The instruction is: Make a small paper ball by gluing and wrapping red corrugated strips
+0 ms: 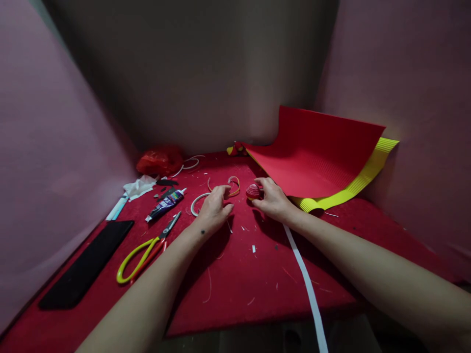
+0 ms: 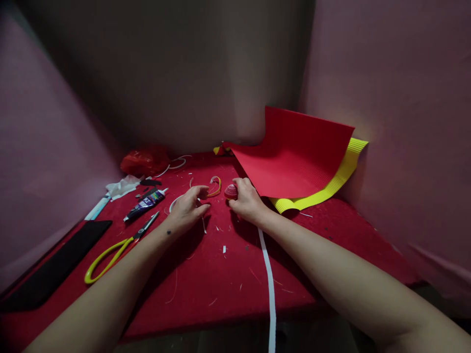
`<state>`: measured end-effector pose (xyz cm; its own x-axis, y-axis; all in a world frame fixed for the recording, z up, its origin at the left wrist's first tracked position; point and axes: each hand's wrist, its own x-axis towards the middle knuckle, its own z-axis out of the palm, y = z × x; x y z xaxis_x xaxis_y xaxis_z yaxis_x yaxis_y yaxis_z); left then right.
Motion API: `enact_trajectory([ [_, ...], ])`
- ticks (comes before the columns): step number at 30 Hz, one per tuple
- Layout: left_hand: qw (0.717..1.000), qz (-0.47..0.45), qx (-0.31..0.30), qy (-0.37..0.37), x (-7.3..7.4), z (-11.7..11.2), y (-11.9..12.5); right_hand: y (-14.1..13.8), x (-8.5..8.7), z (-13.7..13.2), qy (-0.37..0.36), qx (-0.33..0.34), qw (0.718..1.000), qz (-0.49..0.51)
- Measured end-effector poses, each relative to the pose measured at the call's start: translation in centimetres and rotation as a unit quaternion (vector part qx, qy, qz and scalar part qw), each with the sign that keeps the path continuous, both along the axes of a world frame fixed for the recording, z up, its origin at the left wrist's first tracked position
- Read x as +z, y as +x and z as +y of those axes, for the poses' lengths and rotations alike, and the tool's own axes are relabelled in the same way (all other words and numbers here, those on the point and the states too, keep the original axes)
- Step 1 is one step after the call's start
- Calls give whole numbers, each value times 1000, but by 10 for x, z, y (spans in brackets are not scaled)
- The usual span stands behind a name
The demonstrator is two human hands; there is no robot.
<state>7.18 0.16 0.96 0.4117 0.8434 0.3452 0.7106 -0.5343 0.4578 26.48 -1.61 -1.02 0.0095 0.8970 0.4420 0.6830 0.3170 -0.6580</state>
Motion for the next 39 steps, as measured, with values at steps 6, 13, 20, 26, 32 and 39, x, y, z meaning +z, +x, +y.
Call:
enact_trajectory([
  [6, 1000, -3, -3, -1, 1, -1, 0, -1, -1, 3, -1, -2, 1000, 23],
  [13, 1000, -14, -7, -4, 0, -1, -1, -2, -1, 2, 7, 18, 999, 47],
  [20, 1000, -22, -9, -8, -1, -1, -1, -2, -2, 2, 25, 42, 998, 41],
  [26, 1000, -27, -14, -4, -3, 1, -2, -1, -2, 3, 28, 32, 999, 33],
  [32, 1000, -22, -10, -7, -3, 0, -1, -2, -3, 5, 23, 17, 999, 47],
  [39, 1000, -23, 2, -11, -3, 0, -1, -1, -6, 5, 39, 58, 995, 77],
])
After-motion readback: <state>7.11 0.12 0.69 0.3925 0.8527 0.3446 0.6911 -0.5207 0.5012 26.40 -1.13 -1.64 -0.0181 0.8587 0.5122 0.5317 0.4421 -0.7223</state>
